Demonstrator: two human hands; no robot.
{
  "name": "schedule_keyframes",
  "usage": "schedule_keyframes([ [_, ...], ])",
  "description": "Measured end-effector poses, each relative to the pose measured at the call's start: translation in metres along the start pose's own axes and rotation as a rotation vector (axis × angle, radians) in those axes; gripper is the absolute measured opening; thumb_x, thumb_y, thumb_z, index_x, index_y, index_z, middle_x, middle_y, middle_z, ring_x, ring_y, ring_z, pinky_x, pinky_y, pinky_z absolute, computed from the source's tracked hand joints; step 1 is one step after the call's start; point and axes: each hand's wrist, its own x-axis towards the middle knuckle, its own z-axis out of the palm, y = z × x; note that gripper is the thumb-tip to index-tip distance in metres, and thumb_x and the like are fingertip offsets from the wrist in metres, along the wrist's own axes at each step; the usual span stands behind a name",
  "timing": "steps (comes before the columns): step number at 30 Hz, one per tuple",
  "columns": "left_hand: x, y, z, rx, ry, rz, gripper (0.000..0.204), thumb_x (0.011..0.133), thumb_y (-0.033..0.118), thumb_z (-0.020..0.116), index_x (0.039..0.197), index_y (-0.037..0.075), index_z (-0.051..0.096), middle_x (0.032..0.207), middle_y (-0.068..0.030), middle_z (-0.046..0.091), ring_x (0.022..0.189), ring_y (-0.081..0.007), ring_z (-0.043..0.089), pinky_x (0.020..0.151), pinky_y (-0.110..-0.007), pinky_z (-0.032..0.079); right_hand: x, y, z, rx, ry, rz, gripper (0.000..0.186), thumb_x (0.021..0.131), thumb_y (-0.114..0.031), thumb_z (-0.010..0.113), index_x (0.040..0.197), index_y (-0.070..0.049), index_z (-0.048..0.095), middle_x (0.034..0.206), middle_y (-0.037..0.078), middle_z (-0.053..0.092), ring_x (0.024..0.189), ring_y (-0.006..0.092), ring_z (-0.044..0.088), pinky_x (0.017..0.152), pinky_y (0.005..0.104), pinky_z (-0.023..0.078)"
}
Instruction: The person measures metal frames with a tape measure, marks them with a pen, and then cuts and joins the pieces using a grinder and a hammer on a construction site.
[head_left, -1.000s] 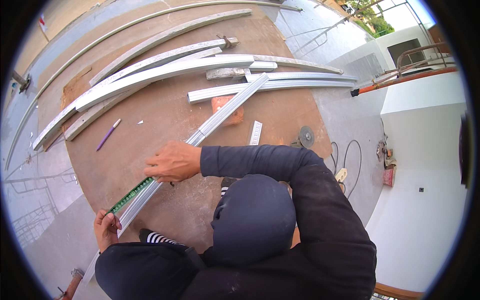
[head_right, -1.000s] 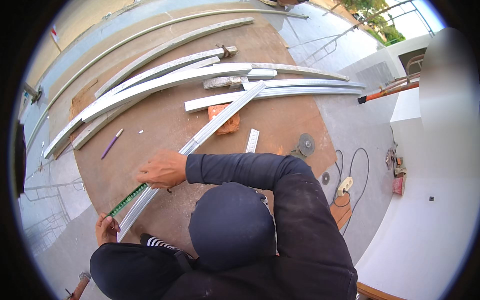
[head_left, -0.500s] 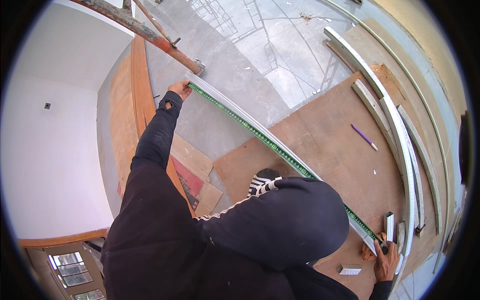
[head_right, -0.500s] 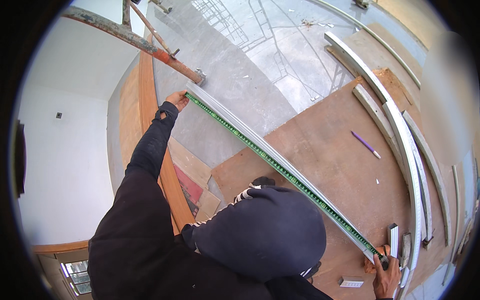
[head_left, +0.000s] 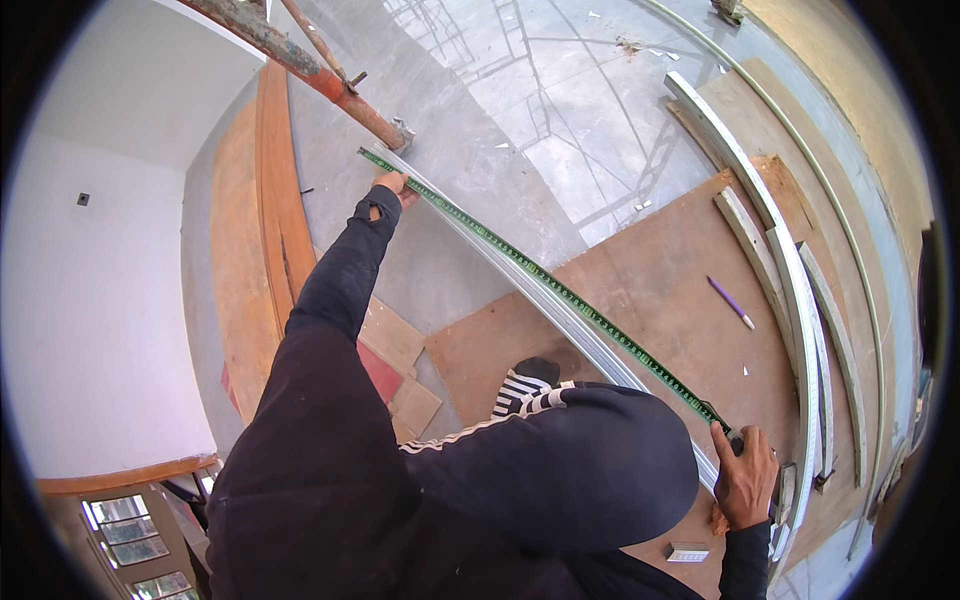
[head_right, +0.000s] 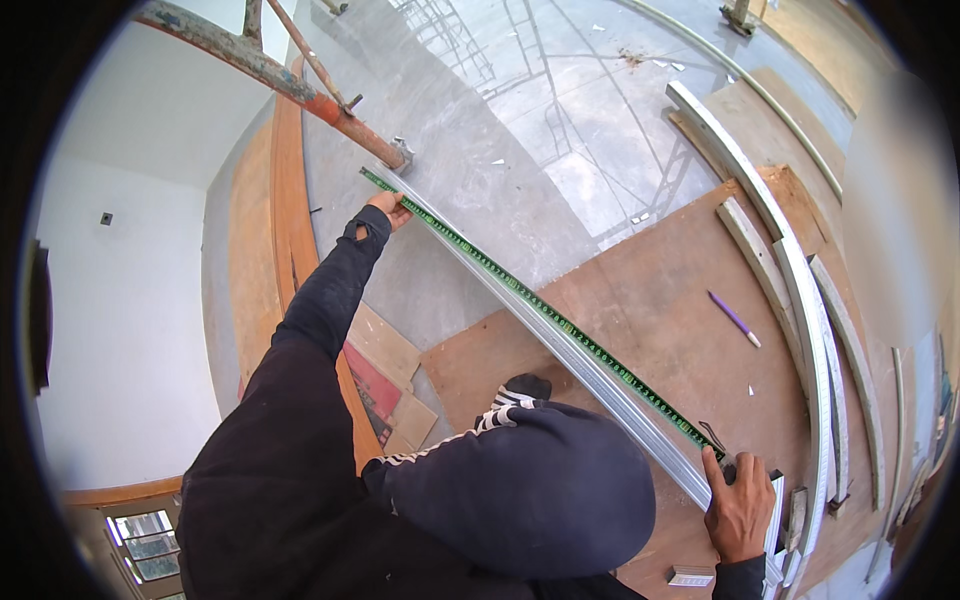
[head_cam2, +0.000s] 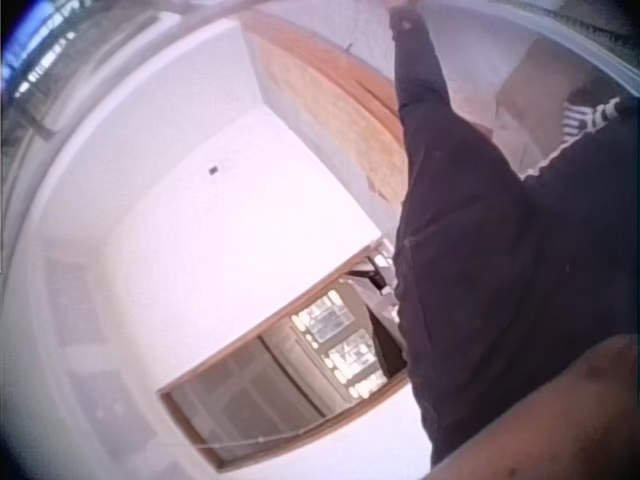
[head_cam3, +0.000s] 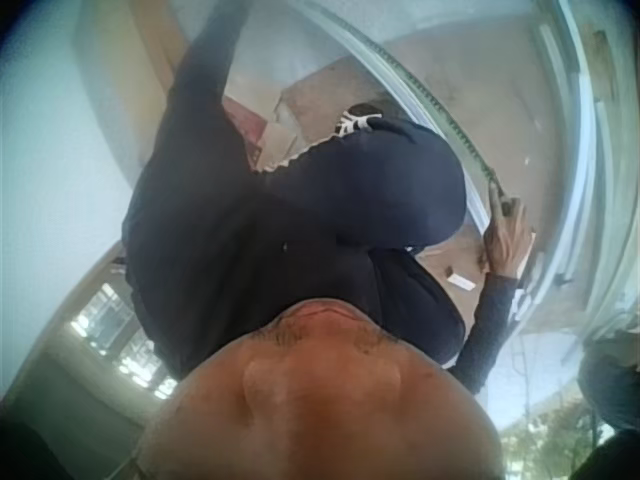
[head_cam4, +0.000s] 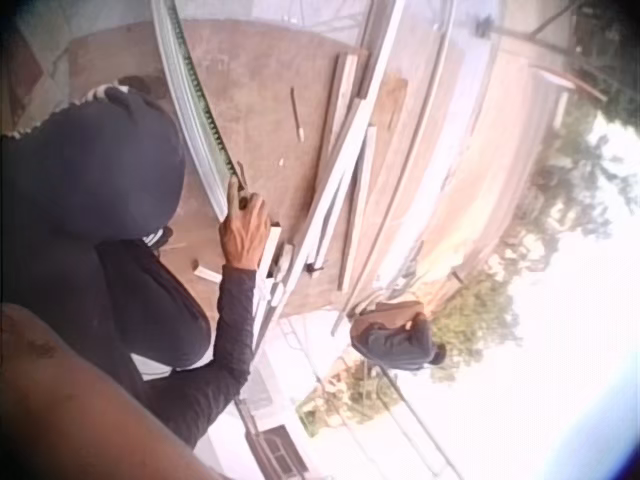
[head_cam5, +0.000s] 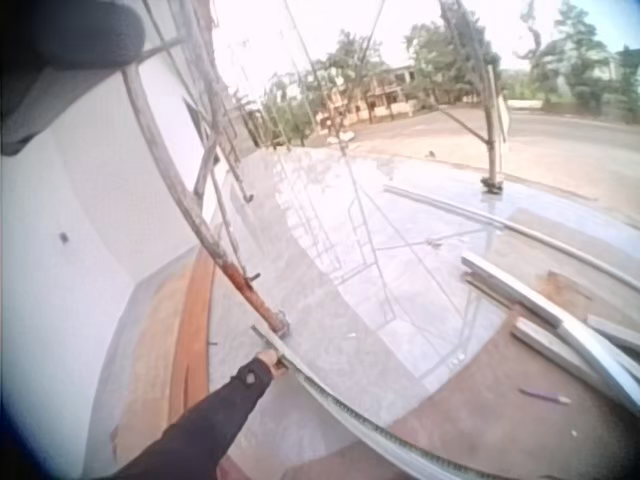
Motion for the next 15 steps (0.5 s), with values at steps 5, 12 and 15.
schedule_keyframes([
  [5,0.017,0.0,-0.023,0.038,0.006,0.009,0.015,0.097,0.006,0.057,0.109,-0.002,0.059,0.101,-0.0112,0.065,0.092,-0.0265,0.066,0.086,-0.041,0.059,0.001,-0.014,0.001,0.011,0.009,-0.002,0.053,0.075,0.0,0.059,0.126,-0.015,0.065,0.088,0.015,0.049,0.079,0.0307,0.053,0.064,0.0412,0.042],
  [12,0.027,-0.003,-0.001,0.114,-0.026,-0.041,0.016,0.095,0.01,0.066,0.106,0.001,0.061,0.096,-0.0097,0.064,0.089,-0.0231,0.066,0.082,-0.036,0.06,-0.012,-0.027,0.009,0.012,0.015,0.025,0.054,0.077,-0.001,0.061,0.128,-0.017,0.064,0.093,0.015,0.052,0.082,0.0298,0.055,0.065,0.0413,0.044],
  [15,0.057,-0.028,0.021,0.132,-0.041,-0.085,0.016,0.094,0.014,0.068,0.102,0.005,0.059,0.086,-0.0063,0.06,0.075,-0.0185,0.062,0.072,-0.031,0.06,-0.024,-0.019,0.017,-0.01,0.015,0.065,0.065,0.078,-0.003,0.061,0.139,-0.025,0.056,0.089,0.01,0.05,0.079,0.0273,0.054,0.064,0.0398,0.044],
])
